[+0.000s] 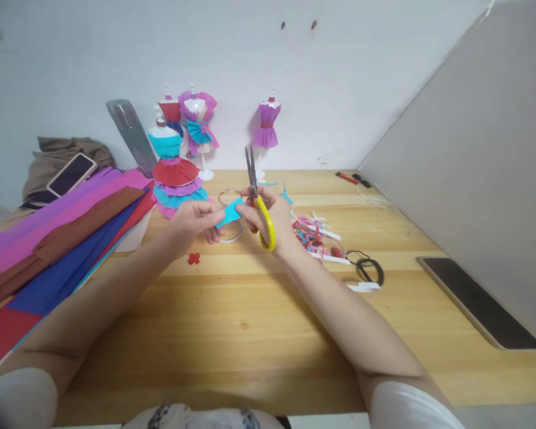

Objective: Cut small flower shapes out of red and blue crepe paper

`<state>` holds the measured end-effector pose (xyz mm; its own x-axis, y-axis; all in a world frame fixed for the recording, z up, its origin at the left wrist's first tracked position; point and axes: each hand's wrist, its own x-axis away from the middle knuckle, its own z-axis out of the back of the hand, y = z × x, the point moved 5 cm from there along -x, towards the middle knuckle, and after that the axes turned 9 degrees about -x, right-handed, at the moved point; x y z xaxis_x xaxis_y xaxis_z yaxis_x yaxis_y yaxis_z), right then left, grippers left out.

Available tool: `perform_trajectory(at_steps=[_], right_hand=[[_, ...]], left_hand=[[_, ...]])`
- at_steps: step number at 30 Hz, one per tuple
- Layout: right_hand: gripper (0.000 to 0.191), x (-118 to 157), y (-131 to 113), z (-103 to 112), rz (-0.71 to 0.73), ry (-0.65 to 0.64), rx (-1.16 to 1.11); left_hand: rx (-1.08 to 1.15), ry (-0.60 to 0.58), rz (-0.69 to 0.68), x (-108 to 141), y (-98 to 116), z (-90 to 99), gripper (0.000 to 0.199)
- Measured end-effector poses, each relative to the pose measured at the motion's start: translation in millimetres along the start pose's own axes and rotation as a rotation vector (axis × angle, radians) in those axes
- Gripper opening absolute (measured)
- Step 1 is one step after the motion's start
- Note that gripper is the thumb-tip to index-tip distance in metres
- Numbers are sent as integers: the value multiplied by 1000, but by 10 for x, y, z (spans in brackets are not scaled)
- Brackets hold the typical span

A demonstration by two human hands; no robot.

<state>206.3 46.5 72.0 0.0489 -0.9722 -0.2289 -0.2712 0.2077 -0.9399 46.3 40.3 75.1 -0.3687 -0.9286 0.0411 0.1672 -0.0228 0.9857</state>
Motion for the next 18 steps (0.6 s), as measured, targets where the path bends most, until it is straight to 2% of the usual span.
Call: perform_trajectory(at_steps=[5, 12, 18], right_hand=[[43, -1, -15, -8, 6, -12, 10], [44, -22, -20, 13, -4, -19, 31], [44, -13, -78, 27, 5, 23, 72]], left_hand=[[-5, -8, 19, 15, 34, 36, 22], [-12, -50, 67, 11, 46, 30, 21], [-34, -60, 106, 5, 41, 28, 19]])
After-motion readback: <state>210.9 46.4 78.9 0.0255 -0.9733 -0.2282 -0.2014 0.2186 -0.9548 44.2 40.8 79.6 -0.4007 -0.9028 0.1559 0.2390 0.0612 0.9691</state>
